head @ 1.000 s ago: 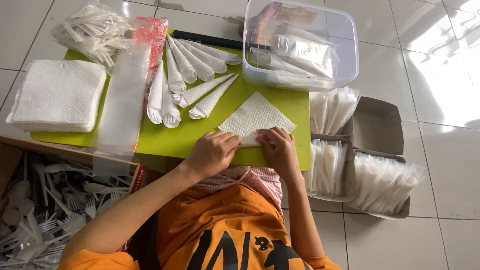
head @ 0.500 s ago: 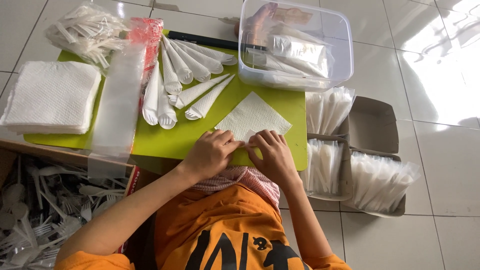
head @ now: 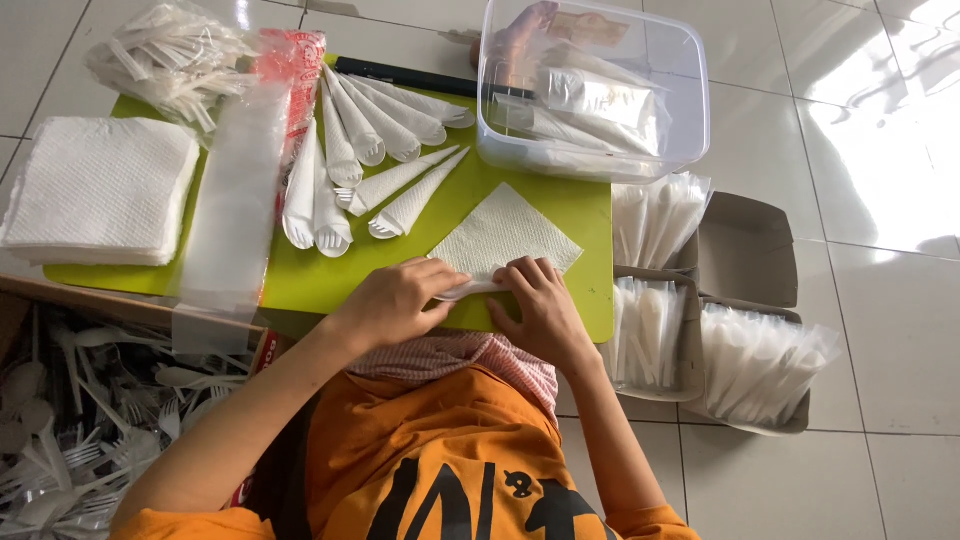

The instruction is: The person is wrapping individual plastic spoons and forks in paper napkins and organizing them.

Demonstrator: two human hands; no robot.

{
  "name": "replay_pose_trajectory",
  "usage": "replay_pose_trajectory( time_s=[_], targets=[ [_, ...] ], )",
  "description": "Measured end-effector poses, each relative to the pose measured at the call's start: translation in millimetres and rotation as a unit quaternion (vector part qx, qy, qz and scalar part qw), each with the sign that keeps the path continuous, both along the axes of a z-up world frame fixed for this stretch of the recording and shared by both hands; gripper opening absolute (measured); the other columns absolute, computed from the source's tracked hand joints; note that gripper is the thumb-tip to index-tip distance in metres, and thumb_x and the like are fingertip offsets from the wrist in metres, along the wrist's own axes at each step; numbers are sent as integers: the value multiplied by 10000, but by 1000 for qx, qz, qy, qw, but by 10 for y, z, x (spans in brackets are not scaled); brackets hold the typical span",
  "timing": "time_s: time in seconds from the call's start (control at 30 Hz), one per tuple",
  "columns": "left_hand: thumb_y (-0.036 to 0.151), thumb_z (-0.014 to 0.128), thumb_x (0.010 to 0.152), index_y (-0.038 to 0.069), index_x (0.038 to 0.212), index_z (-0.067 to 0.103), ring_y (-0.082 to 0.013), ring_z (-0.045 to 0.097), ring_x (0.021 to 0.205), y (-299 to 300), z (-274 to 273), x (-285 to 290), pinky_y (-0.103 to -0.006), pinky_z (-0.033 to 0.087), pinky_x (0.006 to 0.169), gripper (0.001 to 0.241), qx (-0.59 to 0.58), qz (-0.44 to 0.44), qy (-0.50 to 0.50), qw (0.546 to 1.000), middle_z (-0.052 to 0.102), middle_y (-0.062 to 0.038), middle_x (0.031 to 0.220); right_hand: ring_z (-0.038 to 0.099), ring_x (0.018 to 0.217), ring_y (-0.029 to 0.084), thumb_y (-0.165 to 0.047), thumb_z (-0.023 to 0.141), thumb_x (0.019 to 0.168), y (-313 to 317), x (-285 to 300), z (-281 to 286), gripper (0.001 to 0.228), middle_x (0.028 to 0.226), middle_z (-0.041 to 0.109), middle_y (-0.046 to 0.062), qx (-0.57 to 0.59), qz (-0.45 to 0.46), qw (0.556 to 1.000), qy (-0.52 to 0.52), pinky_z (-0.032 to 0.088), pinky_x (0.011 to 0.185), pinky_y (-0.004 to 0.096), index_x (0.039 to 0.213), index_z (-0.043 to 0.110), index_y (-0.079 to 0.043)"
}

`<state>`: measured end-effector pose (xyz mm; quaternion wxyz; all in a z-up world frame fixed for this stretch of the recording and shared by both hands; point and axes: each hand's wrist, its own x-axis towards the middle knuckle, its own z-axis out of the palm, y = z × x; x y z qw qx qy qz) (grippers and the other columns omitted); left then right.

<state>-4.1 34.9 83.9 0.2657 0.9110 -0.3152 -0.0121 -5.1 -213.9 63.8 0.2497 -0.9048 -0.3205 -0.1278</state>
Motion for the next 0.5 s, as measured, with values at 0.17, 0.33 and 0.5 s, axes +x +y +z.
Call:
replay_pose_trajectory(
  time_s=[0.17,0.33,0.5],
  targets=[
    [180,683,937,105,1211,714,-322,720,1064,82,154,11,-461,601,877,286,-46,10,63,997,754,-120,1065,610,959,349,-145,637,883,-88,50,-14,252,1035,603,115,31,32,999,2,521,807,447,1129,655,-94],
    [289,619,1001,178,1175,712,-265,707,1094,122,-220,164,-448,561,938,227,-32,36,23,999,757,-52,1027,649,962,338,-75,601,942,-67,39,-85,253,1031,638,119,41,12,998,-39,550,818,429,1182,682,-75],
    [345,600,1014,215,1089,740,-248,710,1051,137,-154,199,-433,551,922,205,-38,68,17,997,760,-14,992,691,937,287,-82,684,935,-57,35,-89,113,1022,693,78,100,7,993,-62,570,815,386,1044,708,-98]
  ],
)
